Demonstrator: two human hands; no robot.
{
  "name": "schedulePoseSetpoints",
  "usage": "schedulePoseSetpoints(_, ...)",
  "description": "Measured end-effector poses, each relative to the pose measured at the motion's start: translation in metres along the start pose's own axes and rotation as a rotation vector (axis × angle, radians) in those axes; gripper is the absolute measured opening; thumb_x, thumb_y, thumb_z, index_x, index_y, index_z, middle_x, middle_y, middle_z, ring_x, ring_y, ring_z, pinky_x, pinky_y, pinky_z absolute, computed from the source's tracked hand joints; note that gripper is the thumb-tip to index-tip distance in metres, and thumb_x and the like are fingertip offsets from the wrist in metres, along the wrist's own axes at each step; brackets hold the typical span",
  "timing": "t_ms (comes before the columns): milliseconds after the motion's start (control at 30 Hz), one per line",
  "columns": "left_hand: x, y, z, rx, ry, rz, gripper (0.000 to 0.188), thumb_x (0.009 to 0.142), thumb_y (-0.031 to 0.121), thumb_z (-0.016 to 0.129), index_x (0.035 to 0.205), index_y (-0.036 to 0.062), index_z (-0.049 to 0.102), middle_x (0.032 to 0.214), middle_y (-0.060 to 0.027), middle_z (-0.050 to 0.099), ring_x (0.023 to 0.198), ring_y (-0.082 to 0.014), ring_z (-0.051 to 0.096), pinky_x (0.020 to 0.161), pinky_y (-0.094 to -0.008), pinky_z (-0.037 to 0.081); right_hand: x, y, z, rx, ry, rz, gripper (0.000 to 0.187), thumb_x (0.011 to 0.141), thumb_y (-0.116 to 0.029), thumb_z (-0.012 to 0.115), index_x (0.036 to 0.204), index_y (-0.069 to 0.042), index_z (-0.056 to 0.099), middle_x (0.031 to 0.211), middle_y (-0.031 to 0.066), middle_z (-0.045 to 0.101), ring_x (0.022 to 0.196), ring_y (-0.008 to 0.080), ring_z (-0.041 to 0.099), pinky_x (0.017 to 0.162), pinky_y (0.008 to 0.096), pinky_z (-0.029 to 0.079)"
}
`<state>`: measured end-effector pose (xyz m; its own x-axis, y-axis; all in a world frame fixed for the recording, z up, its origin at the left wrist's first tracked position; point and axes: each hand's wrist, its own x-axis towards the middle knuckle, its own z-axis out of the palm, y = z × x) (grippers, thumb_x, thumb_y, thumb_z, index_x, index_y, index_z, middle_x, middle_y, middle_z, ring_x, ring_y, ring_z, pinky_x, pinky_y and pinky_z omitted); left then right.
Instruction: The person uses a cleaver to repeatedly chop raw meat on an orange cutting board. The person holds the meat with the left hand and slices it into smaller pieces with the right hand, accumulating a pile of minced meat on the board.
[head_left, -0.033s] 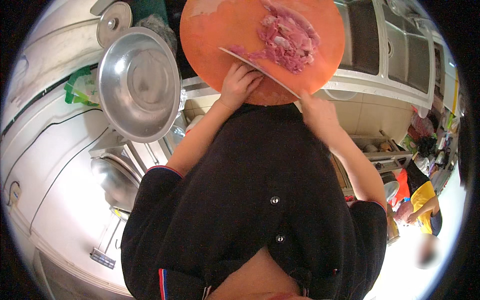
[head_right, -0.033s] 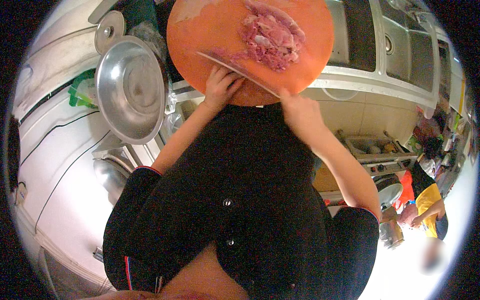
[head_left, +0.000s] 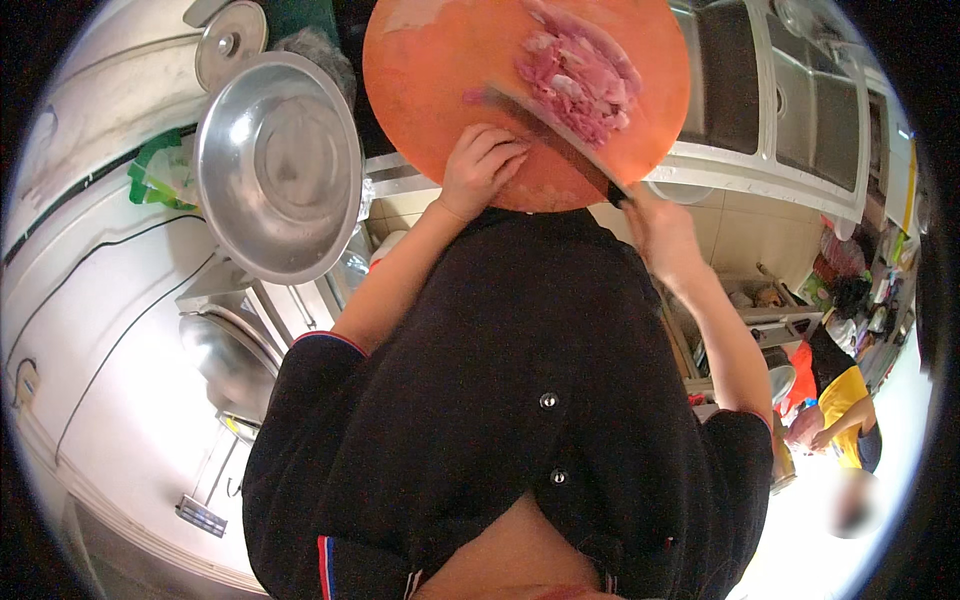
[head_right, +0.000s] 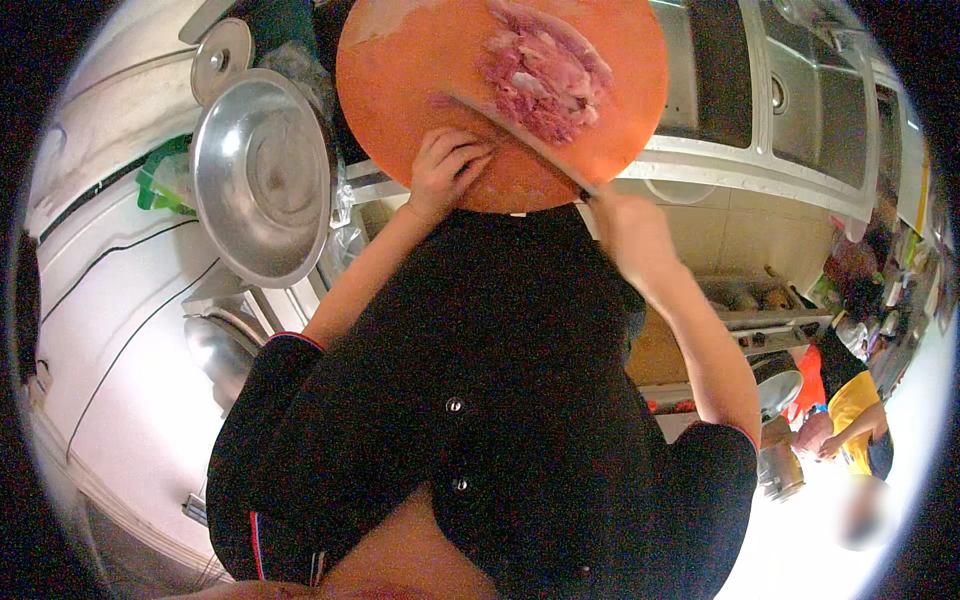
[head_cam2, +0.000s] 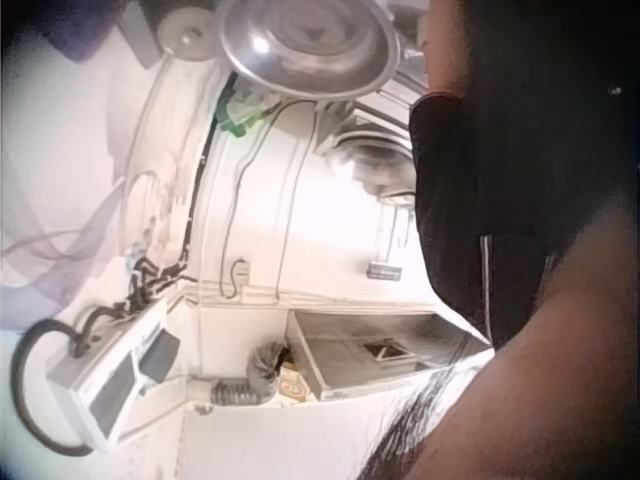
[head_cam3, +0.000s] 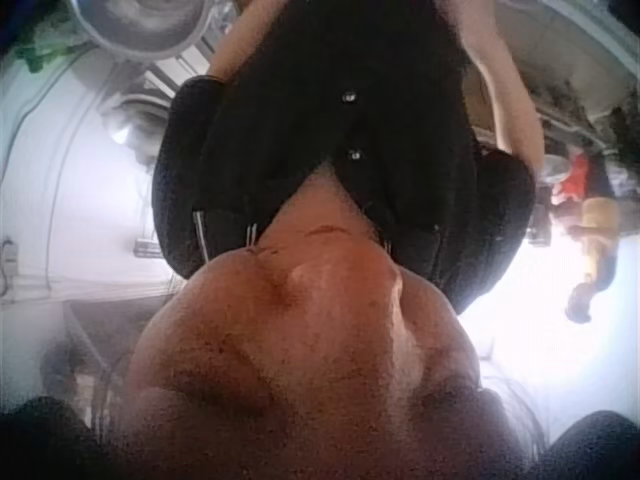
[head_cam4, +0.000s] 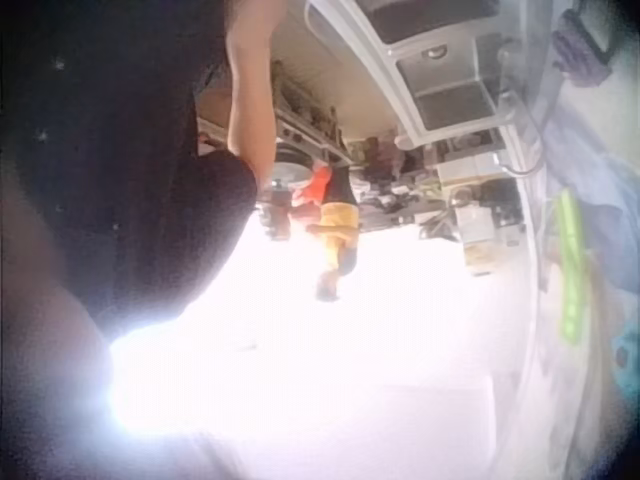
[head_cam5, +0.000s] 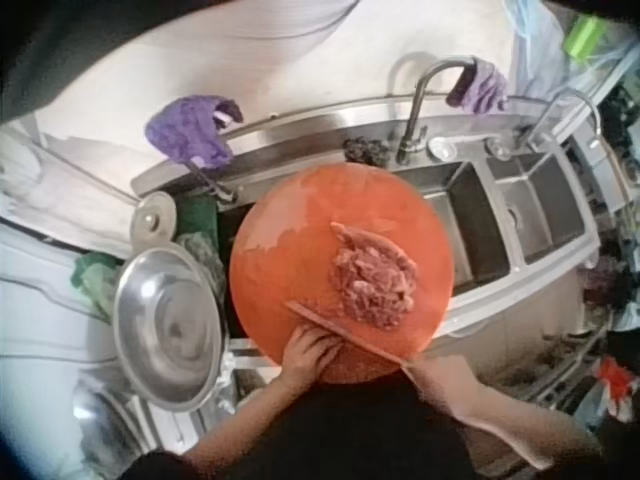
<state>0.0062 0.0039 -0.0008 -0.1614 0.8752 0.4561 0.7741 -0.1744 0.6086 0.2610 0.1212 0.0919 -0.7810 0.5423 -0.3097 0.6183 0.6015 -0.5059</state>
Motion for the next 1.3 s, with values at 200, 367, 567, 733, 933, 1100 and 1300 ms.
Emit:
schedulePoseSetpoints(200,-0.003,0.003,-0.01,0.001,0.0,0.001,0.023,0.069,0.007,0.075,0.091,0.0071,0.068,0.096,-0.0066,0.061,0.091,-0.0281,0.058,0.078,-0.0372,0.05,0.001,0.005,-0.027,0.293,0.039,0.211,0.021,0.091,-0.016,0.058,0.108,-0.004,0.057,0.073,0.023,0.062,0.067,0.0424,0.06,0.057,0.0482,0.044)
schedulePoseSetpoints(367,-0.006,0.006,-0.011,0.029,0.005,-0.017,0.022,0.07,0.007,0.074,0.091,0.0061,0.067,0.096,-0.0065,0.061,0.092,-0.0278,0.057,0.079,-0.0378,0.049,-0.016,-0.03,-0.025,0.156,0.032,0.116,0.023,0.091,-0.014,0.055,0.113,-0.008,0.053,0.067,0.0214,0.06,0.063,0.0423,0.06,0.055,0.0501,0.046)
schedulePoseSetpoints(567,-0.006,0.006,-0.011,0.044,-0.002,-0.004,0.021,0.07,0.008,0.074,0.09,0.0066,0.067,0.095,-0.0061,0.062,0.091,-0.0279,0.057,0.08,-0.0374,0.048,-0.018,-0.025,-0.026,0.021,-0.073,0.055,0.024,0.091,-0.018,0.054,0.113,-0.008,0.055,0.072,0.0226,0.061,0.063,0.0437,0.059,0.054,0.0499,0.046)
schedulePoseSetpoints(733,-0.006,0.009,-0.009,-0.002,-0.007,-0.032,0.023,0.069,0.008,0.075,0.09,0.0079,0.066,0.096,-0.0059,0.06,0.092,-0.0285,0.055,0.079,-0.0377,0.048,0.018,0.024,-0.038,0.666,-0.219,0.484,0.023,0.094,-0.02,0.057,0.111,-0.005,0.059,0.055,-0.0022,0.042,0.048,0.0055,0.041,0.044,0.0243,0.036)
schedulePoseSetpoints(933,-0.01,0.011,-0.012,0.01,-0.001,-0.054,0.025,0.066,0.002,0.073,0.089,0.0078,0.065,0.096,-0.0066,0.058,0.092,-0.0292,0.054,0.079,-0.0386,0.047,0.035,0.032,-0.056,0.744,-0.022,0.38,0.028,0.095,-0.02,0.057,0.118,-0.005,0.059,0.058,-0.0053,0.04,0.049,0.0018,0.039,0.043,0.0209,0.034)
schedulePoseSetpoints(1100,-0.008,0.013,-0.012,-0.045,0.048,-0.092,0.024,0.065,-0.002,0.071,0.086,0.0067,0.065,0.093,-0.0074,0.057,0.09,-0.0292,0.055,0.078,-0.0387,0.047,0.037,-0.01,-0.027,0.545,0.044,0.188,0.03,0.094,-0.019,0.057,0.12,-0.005,0.056,0.065,0.0059,0.056,0.052,0.0145,0.051,0.048,0.0303,0.04)
schedulePoseSetpoints(1300,0.003,0.015,-0.017,-0.072,0.105,-0.066,0.023,0.066,-0.001,0.072,0.086,0.0068,0.065,0.092,-0.0073,0.058,0.088,-0.0288,0.056,0.076,-0.0382,0.047,0.034,-0.006,-0.009,0.223,0.046,0.136,0.021,0.092,-0.021,0.055,0.102,-0.003,0.057,0.08,0.0249,0.063,0.079,0.0445,0.06,0.068,0.0506,0.048)
